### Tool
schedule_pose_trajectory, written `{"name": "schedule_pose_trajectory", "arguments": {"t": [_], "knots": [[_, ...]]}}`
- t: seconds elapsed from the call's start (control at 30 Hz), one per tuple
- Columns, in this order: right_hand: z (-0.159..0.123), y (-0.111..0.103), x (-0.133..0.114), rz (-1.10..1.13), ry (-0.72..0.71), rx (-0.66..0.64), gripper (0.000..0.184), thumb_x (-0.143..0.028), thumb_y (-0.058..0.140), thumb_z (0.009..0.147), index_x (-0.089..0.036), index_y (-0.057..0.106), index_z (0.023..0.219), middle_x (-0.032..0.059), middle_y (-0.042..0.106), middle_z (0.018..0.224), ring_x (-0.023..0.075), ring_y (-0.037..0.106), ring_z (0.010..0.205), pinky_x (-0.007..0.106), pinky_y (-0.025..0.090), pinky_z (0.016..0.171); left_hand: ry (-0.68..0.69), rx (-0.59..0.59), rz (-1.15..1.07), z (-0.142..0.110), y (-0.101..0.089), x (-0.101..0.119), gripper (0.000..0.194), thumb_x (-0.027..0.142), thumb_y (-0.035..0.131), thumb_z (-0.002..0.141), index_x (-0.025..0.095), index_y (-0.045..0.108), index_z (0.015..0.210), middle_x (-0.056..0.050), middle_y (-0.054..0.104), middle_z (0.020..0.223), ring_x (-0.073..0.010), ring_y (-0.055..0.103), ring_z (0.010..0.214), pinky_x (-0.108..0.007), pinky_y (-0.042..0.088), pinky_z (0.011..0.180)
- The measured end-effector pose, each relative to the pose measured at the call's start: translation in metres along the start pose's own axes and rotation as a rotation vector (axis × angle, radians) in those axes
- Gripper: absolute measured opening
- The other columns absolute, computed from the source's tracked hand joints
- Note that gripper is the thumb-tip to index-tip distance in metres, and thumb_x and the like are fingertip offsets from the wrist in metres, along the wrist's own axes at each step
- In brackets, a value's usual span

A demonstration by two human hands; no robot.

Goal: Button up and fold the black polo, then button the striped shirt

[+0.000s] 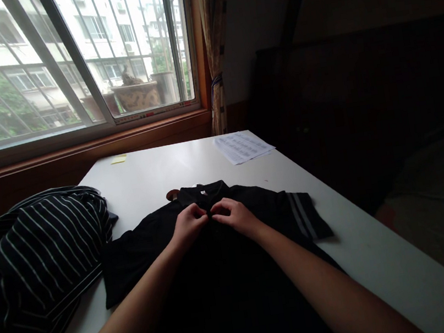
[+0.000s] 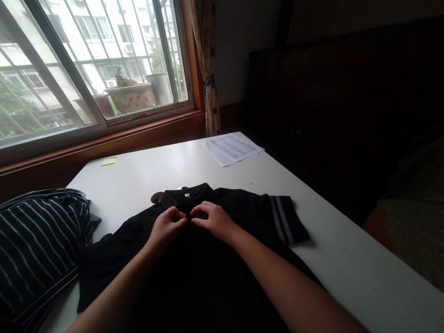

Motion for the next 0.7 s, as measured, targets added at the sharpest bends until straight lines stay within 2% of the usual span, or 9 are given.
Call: {"name": "schedule_pose_trajectory", "arguments": {"t": [0.37,0.53,0.7], "knots": [[0.0,0.002,0.002,-0.057,-0.036,0.057,0.012,-0.024,0.07,0.08,-0.02,0.072,0.091,0.0012,0.067,0.086,0.0146,0.061,0.077,0.026,0.047,0.073,0.037,0.005,0.015,-0.002,0.0,0.003,0.008,0.025,0.065,0.072,0.019,0.066,0.077,0.0,0.071,0.081,-0.017,0.065,0.077,-0.026,0.049,0.072],[0.0,0.004,0.006,-0.038,0.026,0.073,0.01,-0.022,0.072,0.077,-0.02,0.073,0.087,0.0019,0.07,0.086,0.0163,0.065,0.081,0.027,0.049,0.076,0.098,0.004,0.021,-0.005,0.002,0.007,0.015,0.021,0.064,0.073,0.021,0.068,0.088,0.0,0.071,0.086,-0.0168,0.066,0.082,-0.026,0.049,0.076],[0.001,0.004,0.008,-0.058,0.067,0.059,0.008,-0.02,0.071,0.076,-0.02,0.073,0.084,0.0024,0.072,0.086,0.0176,0.066,0.083,0.028,0.049,0.077,0.132,0.009,0.056,-0.007,0.003,0.01,0.012,0.017,0.062,0.073,0.021,0.065,0.084,0.001,0.07,0.083,-0.0155,0.065,0.078,-0.025,0.048,0.072]]}}
Point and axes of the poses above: each hand's wrist, its own z-axis towards the middle knuckle, its own y-axis out of the palm, x = y × z, the point moved 5 cm from there along z, towards the middle knuckle
